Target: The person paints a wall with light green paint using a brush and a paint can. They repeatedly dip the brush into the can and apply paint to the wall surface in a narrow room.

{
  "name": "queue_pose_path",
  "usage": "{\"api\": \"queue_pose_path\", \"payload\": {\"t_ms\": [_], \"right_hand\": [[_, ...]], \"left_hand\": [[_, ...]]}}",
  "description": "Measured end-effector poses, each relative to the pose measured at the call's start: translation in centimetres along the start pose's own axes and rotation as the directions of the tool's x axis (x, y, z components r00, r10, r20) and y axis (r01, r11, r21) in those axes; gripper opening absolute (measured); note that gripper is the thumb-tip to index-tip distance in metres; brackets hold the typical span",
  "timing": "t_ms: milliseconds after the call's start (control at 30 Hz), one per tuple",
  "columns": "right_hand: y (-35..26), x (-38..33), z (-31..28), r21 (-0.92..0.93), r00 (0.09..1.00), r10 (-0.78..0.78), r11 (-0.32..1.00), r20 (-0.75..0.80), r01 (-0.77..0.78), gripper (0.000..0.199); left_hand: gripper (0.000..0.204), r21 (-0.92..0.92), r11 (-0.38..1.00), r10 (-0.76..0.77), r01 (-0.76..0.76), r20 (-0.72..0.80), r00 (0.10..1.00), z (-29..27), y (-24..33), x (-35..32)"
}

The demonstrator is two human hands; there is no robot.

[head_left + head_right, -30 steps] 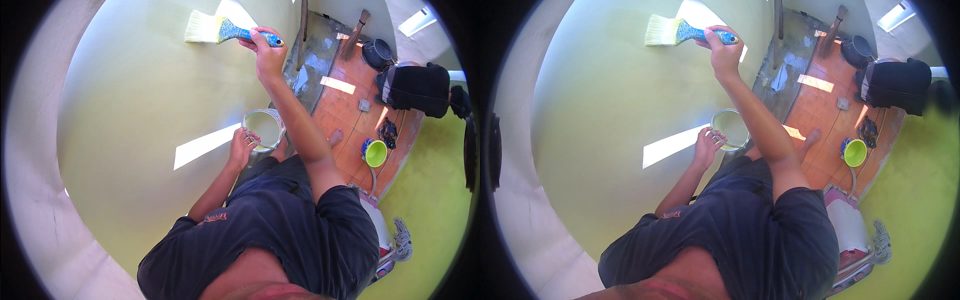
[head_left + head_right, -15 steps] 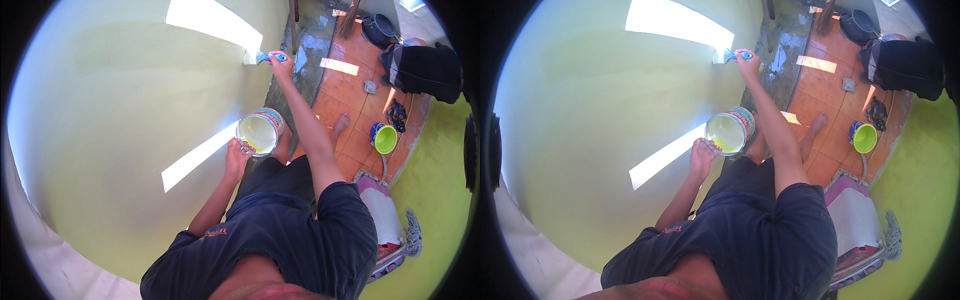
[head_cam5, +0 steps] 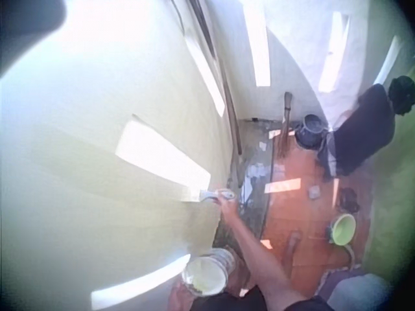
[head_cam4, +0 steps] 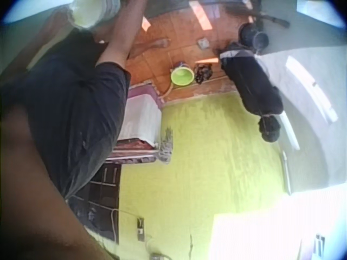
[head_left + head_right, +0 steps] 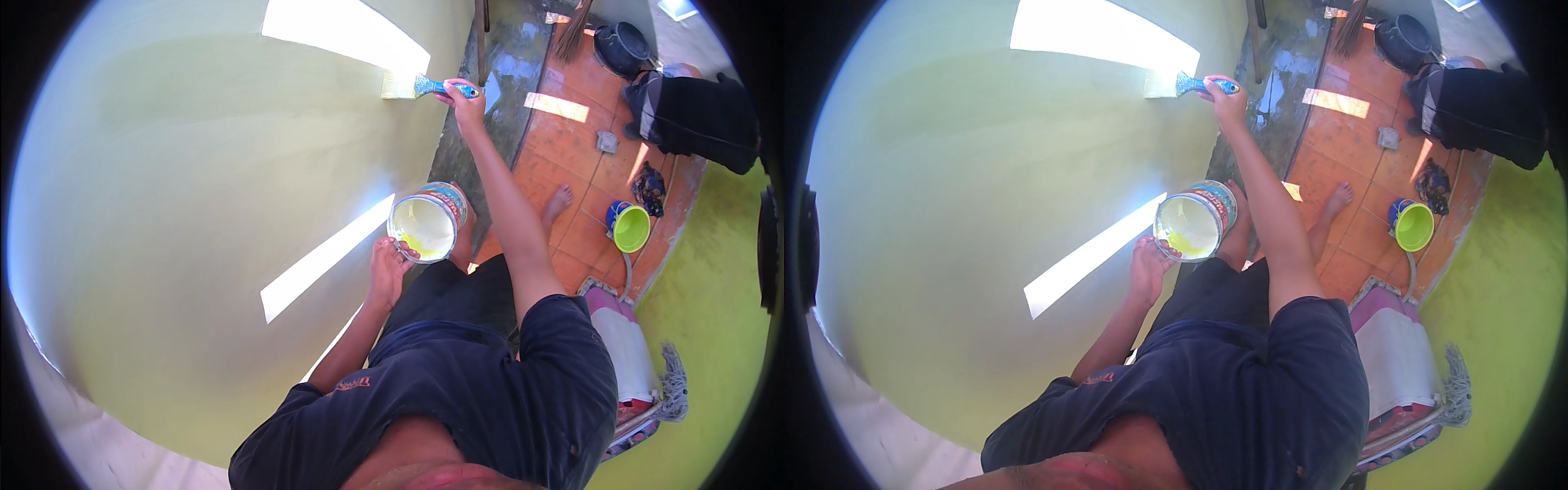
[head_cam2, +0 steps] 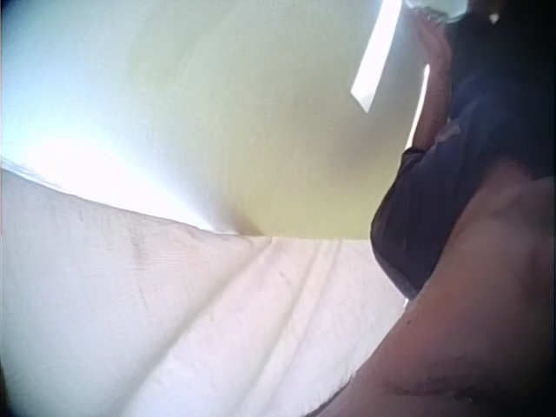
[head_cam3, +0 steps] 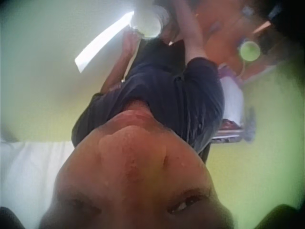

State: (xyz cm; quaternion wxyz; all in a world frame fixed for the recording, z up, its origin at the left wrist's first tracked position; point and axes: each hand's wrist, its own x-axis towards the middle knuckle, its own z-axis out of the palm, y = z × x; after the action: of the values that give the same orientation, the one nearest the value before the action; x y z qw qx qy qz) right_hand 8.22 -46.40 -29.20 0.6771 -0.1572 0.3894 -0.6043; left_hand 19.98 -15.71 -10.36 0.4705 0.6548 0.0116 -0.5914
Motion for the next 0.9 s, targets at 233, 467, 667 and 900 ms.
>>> {"api": "queue_pose_path", "payload": {"t_ms": [233,467,667,900], "right_hand": [[7.9,3.8,-6.1,-0.416,0.973,-0.076,0.909,-0.217,-0.022,0.009],[6.0,3.9,-3.9,-0.526,0.997,0.035,0.850,0.065,0.004,0.011],[-4.1,0.7,0.6,-0.234,0.954,-0.026,0.967,0.297,0.099,0.012],[-0.9,1.8,-1.4,0.064,0.986,0.069,0.995,0.149,-0.080,0.012]], "left_hand": [[0.015,0.040,0.999,-0.031,0.031,0.005,1.000,-0.7,-0.1,-0.2],[0.018,0.020,0.999,-0.028,0.028,0.014,1.000,-1.1,-0.8,-0.2],[0.018,0.011,0.999,-0.038,0.038,0.001,0.999,-1.3,-1.2,0.0],[0.018,-0.003,1.000,-0.026,0.026,0.009,1.000,-1.5,-1.1,0.2]]}}
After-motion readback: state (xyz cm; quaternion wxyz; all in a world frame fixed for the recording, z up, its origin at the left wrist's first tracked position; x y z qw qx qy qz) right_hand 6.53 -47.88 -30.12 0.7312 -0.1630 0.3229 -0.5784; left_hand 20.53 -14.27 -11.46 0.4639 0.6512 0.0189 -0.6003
